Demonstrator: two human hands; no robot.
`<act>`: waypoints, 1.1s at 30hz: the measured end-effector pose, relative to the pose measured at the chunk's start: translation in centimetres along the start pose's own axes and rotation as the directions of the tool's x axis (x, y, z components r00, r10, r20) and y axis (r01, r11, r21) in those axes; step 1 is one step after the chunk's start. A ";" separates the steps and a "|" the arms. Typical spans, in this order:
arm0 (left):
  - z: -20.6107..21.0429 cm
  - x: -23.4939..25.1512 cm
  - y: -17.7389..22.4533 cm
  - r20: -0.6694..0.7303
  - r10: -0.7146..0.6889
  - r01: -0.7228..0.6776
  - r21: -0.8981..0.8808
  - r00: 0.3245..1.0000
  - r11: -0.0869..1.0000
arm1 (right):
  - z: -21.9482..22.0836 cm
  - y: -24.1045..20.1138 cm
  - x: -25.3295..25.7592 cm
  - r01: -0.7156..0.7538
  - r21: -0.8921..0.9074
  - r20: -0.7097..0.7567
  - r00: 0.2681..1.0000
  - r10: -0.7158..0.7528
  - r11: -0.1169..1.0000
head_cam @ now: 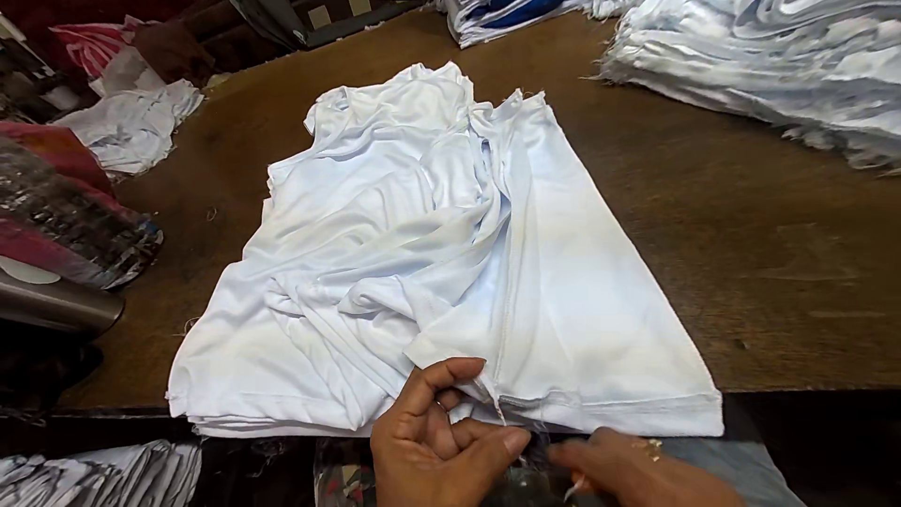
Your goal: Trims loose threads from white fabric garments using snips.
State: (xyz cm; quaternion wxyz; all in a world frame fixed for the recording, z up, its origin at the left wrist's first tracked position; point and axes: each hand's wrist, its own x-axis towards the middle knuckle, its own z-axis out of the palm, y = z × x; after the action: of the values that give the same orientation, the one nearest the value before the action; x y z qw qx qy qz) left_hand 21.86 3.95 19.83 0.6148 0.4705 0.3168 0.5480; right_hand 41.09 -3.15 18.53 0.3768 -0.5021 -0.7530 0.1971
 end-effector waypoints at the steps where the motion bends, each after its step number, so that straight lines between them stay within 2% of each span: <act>1: -0.1 -0.1 0.3 0.010 -0.018 0.018 -0.006 1.000 1.000 | -0.2 0.4 -0.1 -0.037 -0.054 -0.046 0.998 0.035 0.998; 4: -0.4 -0.4 1.1 0.041 -0.064 0.065 -0.028 0.997 0.997 | -0.1 1.8 -0.1 -0.084 -0.275 -0.191 0.981 0.031 0.958; 6: -0.5 -0.6 1.4 0.049 -0.100 0.103 -0.059 0.994 0.993 | 0.3 2.1 0.2 -0.056 -0.353 -0.224 0.974 -0.026 0.934; 12: -0.3 -1.1 1.7 0.046 -0.176 0.179 -0.093 0.983 0.979 | 1.7 1.2 1.6 0.046 -0.368 -0.241 0.960 -0.143 0.929; 17: -0.1 -1.4 1.6 0.054 -0.166 0.170 -0.080 0.985 0.982 | 2.4 1.3 2.4 0.048 -0.395 -0.261 0.952 -0.162 0.917; 19: 0.0 -1.5 1.7 0.048 -0.154 0.156 -0.049 0.987 0.987 | 1.9 1.5 2.3 0.034 -0.263 -0.243 0.965 -0.100 0.964; 21: 0.2 -1.5 1.9 0.037 -0.132 0.132 0.010 0.991 0.991 | 1.0 2.0 2.0 -0.014 0.027 -0.223 0.975 0.020 1.000; 23: 0.5 -1.5 2.0 -0.011 -0.107 0.108 0.036 0.994 0.994 | 0.2 2.3 1.6 -0.095 0.370 -0.190 0.966 0.175 0.924; 25: 0.8 -1.3 1.6 -0.090 -0.077 0.081 0.043 0.993 0.996 | -0.3 2.0 1.4 -0.170 0.544 -0.124 0.952 0.279 0.821; 27: 1.2 -0.9 0.8 -0.172 -0.024 0.033 0.050 0.985 0.998 | -0.4 1.5 1.4 -0.218 0.563 -0.090 0.943 0.321 0.797; 29: 1.4 -0.8 0.2 -0.178 -0.014 0.024 0.056 0.984 0.998 | 0.2 1.1 1.6 -0.230 0.540 -0.097 0.939 0.331 0.809; 33: 0.9 -1.2 -0.3 -0.013 0.028 -0.027 0.064 1.000 0.998 | 1.3 1.2 2.0 -0.200 0.479 -0.121 0.949 0.290 0.855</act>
State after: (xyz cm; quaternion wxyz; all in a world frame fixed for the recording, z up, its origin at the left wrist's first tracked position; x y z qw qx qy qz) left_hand 22.54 2.62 19.76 0.5898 0.4903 0.3318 0.5492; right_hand 40.37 -0.73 17.60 0.5265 -0.5067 -0.5751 0.3679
